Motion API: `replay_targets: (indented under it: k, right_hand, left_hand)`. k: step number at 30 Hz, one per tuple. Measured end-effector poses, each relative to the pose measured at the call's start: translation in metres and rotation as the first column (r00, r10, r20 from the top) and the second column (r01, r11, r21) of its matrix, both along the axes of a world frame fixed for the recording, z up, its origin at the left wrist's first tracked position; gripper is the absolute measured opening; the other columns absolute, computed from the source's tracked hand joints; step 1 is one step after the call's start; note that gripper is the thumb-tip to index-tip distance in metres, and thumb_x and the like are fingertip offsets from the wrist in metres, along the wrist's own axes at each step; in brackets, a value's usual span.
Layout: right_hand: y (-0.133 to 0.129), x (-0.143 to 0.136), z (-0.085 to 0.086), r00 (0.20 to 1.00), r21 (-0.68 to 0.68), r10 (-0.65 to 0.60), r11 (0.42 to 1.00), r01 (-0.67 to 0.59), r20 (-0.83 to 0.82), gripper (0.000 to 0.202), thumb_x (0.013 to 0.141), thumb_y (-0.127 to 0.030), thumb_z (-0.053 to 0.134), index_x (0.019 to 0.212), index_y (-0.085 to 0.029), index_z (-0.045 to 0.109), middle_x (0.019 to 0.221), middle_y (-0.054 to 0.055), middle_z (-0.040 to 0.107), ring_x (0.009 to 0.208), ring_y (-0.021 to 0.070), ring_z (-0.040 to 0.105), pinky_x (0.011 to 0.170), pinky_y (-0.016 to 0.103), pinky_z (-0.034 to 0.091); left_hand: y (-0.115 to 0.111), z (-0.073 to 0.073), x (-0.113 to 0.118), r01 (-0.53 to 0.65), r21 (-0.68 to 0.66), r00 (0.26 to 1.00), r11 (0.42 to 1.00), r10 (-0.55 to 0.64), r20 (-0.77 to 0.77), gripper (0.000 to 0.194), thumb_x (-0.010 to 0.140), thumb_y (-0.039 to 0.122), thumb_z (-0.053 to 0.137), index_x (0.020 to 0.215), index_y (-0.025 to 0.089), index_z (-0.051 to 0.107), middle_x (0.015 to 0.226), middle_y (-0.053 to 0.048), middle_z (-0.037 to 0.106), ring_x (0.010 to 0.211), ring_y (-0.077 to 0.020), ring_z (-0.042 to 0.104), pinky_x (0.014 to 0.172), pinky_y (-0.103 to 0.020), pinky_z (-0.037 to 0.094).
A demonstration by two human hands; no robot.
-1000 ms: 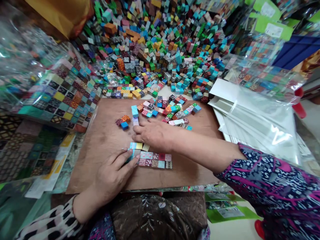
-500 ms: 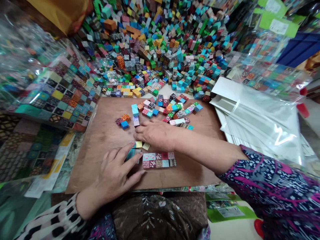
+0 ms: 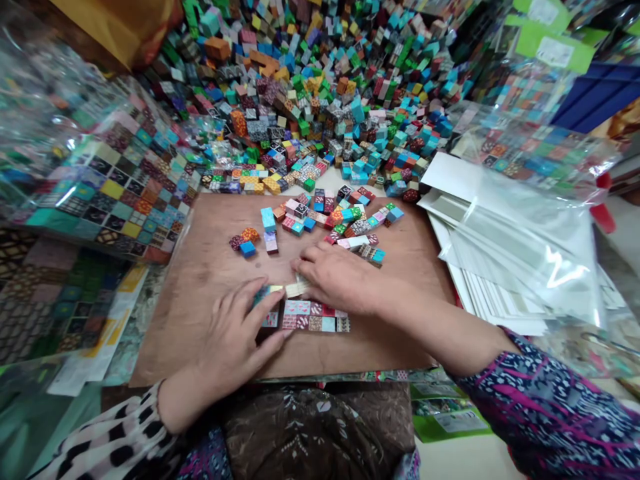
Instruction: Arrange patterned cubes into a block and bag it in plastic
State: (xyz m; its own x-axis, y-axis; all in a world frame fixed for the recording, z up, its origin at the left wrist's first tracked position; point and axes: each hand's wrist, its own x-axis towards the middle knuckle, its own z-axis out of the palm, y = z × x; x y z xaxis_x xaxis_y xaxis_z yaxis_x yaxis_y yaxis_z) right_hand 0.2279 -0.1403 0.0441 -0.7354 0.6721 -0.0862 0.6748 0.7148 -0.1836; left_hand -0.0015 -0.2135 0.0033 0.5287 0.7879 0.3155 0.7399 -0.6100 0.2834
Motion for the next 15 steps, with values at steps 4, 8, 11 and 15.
replay_targets:
  k: [4,8,11,15]
  right_hand:
    - [-0.011,0.002,-0.011,0.995,0.012,-0.062,0.998,0.063,-0.084,0.041,0.094,-0.034,0.055,0.129,-0.014,0.060,0.122,0.016,0.062,0.112,0.0310,0.053,0.095,0.048,0.046]
    - [-0.020,0.008,-0.014,0.984,-0.024,-0.099,0.995,0.096,-0.148,0.041,0.100,-0.035,0.041,0.131,-0.015,0.058,0.127,0.013,0.061,0.117,0.0284,0.052,0.104,0.050,0.042]
    - [-0.031,0.015,-0.014,0.964,-0.065,-0.147,0.989,0.135,-0.223,0.042,0.102,-0.033,0.037,0.138,-0.016,0.051,0.137,0.014,0.055,0.127,0.0281,0.047,0.109,0.051,0.040]
    - [-0.055,0.027,-0.018,0.885,-0.008,-0.273,0.956,0.292,-0.377,0.050,0.099,-0.038,0.044,0.146,-0.022,0.039,0.144,0.015,0.047,0.131,0.0283,0.045,0.106,0.050,0.044]
  left_hand:
    - [0.003,-0.009,-0.003,0.046,-0.092,0.999,0.995,-0.044,0.026,0.049,0.093,0.038,0.055,0.136,0.014,0.047,0.136,-0.019,0.050,0.120,-0.0338,0.046,0.097,-0.049,0.041]
    - [0.005,-0.013,-0.005,0.082,-0.139,0.995,0.987,-0.075,0.058,0.054,0.093,0.040,0.057,0.138,0.013,0.043,0.135,-0.019,0.050,0.121,-0.0328,0.045,0.101,-0.049,0.042]
    - [0.004,-0.013,-0.004,0.076,-0.147,0.996,0.986,-0.067,0.065,0.055,0.093,0.039,0.057,0.139,0.012,0.041,0.137,-0.020,0.046,0.123,-0.0345,0.042,0.102,-0.052,0.041]
    - [0.003,-0.012,-0.002,0.095,-0.181,0.991,0.979,-0.076,0.109,0.055,0.092,0.036,0.058,0.138,0.011,0.041,0.136,-0.020,0.045,0.126,-0.0345,0.040,0.105,-0.053,0.039]
